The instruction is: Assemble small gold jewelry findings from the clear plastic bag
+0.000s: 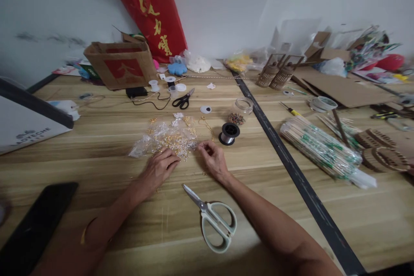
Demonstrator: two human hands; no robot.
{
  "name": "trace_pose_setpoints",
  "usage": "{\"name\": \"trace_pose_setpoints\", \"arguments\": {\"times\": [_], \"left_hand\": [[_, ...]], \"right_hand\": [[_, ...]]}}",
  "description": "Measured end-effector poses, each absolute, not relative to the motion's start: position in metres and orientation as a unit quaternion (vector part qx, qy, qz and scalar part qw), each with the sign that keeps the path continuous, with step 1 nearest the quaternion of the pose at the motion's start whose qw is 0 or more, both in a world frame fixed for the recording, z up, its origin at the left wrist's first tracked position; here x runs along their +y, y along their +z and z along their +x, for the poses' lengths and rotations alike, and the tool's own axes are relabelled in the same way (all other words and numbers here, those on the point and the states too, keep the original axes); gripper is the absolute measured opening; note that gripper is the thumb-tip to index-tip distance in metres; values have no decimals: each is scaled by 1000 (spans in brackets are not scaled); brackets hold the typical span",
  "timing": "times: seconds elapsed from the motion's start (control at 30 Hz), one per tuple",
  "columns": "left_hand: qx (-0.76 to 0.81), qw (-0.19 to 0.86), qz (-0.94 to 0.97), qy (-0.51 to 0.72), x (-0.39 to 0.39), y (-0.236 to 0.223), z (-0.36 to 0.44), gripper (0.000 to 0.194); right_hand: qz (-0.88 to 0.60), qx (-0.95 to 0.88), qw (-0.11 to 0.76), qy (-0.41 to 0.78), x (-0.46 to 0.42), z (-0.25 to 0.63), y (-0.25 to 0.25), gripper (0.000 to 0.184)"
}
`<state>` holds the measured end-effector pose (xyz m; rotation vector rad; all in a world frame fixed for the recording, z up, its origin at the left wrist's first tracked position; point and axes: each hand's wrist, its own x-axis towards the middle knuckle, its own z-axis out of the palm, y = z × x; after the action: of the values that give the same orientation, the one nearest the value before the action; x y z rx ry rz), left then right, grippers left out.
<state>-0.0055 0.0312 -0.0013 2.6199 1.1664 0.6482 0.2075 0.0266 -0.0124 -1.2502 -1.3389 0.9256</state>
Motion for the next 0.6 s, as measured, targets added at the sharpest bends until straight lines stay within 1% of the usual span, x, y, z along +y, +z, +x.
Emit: {"name": "trace_pose_setpoints", "arguments": {"times": [0.6], "left_hand": [[399, 121, 882, 219, 32, -3, -4, 14]], "right_hand": [[-504, -480, 565, 442, 36, 214, -11, 28]]}}
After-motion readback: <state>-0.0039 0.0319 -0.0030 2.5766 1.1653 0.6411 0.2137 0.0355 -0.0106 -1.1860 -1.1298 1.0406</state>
